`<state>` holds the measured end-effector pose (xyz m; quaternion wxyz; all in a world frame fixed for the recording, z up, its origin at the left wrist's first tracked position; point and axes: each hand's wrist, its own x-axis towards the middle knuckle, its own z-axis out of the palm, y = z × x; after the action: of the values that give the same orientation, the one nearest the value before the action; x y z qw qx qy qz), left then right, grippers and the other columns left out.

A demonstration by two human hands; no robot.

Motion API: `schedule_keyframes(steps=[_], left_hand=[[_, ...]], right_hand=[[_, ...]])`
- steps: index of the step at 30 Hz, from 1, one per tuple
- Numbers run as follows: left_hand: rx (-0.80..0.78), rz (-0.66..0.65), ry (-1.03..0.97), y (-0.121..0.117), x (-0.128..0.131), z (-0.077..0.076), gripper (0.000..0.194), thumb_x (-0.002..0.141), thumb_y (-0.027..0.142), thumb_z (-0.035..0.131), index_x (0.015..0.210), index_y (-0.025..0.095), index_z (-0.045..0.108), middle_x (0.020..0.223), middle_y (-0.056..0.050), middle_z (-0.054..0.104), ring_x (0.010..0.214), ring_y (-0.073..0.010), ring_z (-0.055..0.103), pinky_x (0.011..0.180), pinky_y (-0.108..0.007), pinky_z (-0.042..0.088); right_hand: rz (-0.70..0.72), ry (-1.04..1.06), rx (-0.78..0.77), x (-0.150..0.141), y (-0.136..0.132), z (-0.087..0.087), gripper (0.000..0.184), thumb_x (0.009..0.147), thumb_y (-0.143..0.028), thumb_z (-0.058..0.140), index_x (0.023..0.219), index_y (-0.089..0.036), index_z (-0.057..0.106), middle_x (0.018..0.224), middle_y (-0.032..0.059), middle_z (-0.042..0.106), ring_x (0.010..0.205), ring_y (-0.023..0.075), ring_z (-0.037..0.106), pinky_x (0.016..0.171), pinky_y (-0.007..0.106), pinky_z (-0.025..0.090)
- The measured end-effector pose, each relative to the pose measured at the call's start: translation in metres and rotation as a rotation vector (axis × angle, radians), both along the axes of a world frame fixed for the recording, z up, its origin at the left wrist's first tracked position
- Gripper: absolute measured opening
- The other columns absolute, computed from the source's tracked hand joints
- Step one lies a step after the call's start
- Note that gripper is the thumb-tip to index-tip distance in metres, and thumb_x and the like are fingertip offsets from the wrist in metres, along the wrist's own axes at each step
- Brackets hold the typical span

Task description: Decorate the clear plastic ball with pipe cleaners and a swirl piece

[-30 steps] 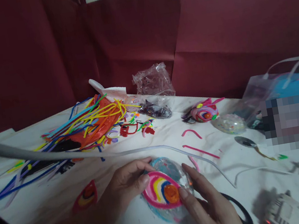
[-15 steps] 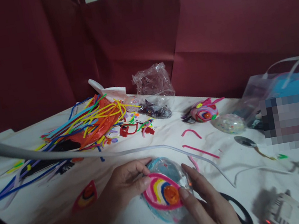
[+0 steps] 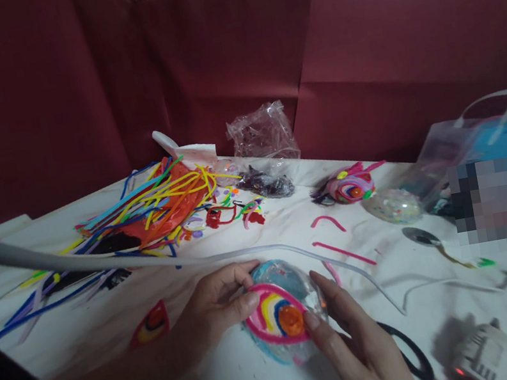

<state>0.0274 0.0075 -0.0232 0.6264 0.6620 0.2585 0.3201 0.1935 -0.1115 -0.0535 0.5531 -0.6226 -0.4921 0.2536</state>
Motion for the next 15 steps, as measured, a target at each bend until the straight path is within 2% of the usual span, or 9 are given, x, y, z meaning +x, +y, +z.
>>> schedule_keyframes(steps=[4,8,15], left_hand=[[0.017,0.005,0.003,0.001,0.001,-0.001,0.019,0.066,0.034,0.061,0.068,0.016,0.053,0.108,-0.009,0.061,0.105,-0.0262,0.052,0.090,-0.035,0.036],[-0.033,0.006,-0.028,0.000,0.001,0.001,0.020,0.065,0.034,0.062,0.069,0.016,0.053,0.105,-0.009,0.061,0.103,-0.0261,0.052,0.084,-0.032,0.038],[-0.086,0.038,-0.048,0.001,0.002,-0.002,0.019,0.063,0.032,0.062,0.067,0.015,0.053,0.108,-0.008,0.060,0.101,-0.0242,0.053,0.081,-0.030,0.038]], right_hand=[[-0.105,0.082,0.057,-0.006,0.001,-0.001,0.057,0.078,-0.054,0.077,0.114,-0.015,0.055,0.112,0.0110,0.049,0.106,0.0323,0.043,0.079,0.027,0.051],[-0.222,0.066,0.068,-0.013,0.002,0.003,0.056,0.071,-0.057,0.081,0.101,-0.015,0.060,0.102,0.0113,0.054,0.100,0.0345,0.047,0.082,0.032,0.048],[-0.228,0.098,0.063,-0.015,0.004,0.005,0.052,0.068,-0.059,0.083,0.086,-0.016,0.061,0.098,0.0114,0.055,0.100,0.0353,0.047,0.083,0.033,0.046]])
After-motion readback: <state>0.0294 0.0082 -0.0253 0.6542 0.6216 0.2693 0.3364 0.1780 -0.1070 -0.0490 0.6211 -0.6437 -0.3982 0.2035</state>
